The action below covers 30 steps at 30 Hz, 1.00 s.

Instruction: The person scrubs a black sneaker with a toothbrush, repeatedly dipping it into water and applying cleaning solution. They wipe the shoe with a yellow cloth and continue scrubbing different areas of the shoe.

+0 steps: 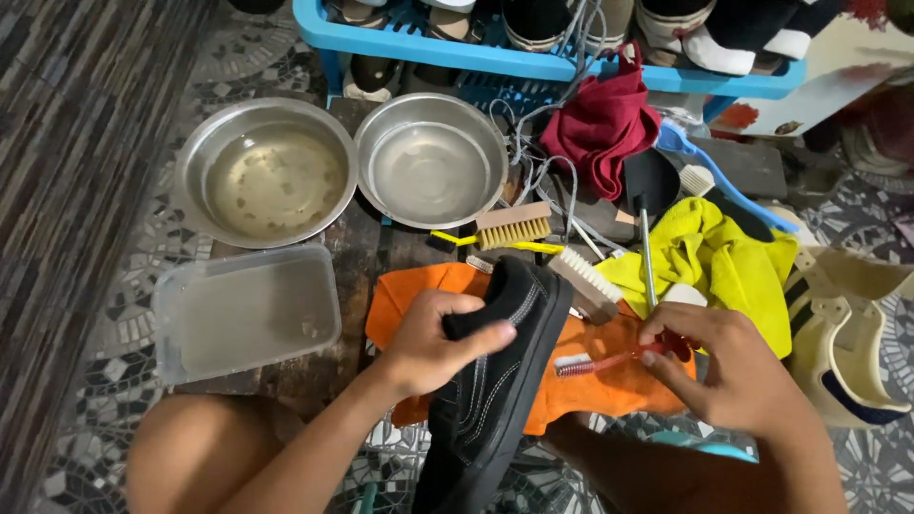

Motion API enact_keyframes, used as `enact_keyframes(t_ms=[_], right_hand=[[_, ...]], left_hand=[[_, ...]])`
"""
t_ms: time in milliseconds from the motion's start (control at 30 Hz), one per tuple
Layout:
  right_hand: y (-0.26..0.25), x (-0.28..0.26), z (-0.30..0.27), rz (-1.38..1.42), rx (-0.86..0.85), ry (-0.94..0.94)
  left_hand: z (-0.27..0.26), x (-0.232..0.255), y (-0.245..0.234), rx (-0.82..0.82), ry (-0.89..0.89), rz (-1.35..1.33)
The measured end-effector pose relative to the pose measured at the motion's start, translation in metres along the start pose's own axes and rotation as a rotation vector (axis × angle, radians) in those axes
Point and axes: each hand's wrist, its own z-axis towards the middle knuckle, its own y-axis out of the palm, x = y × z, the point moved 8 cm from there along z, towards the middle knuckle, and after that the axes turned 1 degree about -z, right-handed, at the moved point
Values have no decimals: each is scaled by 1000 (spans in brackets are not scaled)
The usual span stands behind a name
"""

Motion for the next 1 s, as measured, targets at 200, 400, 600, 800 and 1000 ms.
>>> enact_keyframes(t_ms=[200, 400, 600, 800, 1000], right_hand=[[11, 13, 6, -76, -33, 18], [2, 15, -1, -64, 52, 38], [-7, -10, 2, 31, 157, -71], [1, -41, 14, 188, 160, -178], [5, -100, 32, 326, 14, -406]], left_hand=[[-4, 4, -11, 199, -268, -29], [-4, -2, -23, 155, -178, -129], [-11, -13, -23, 159, -298, -87], [-12, 7, -14, 65, -25, -179], [-7, -20, -23, 216, -301, -45]])
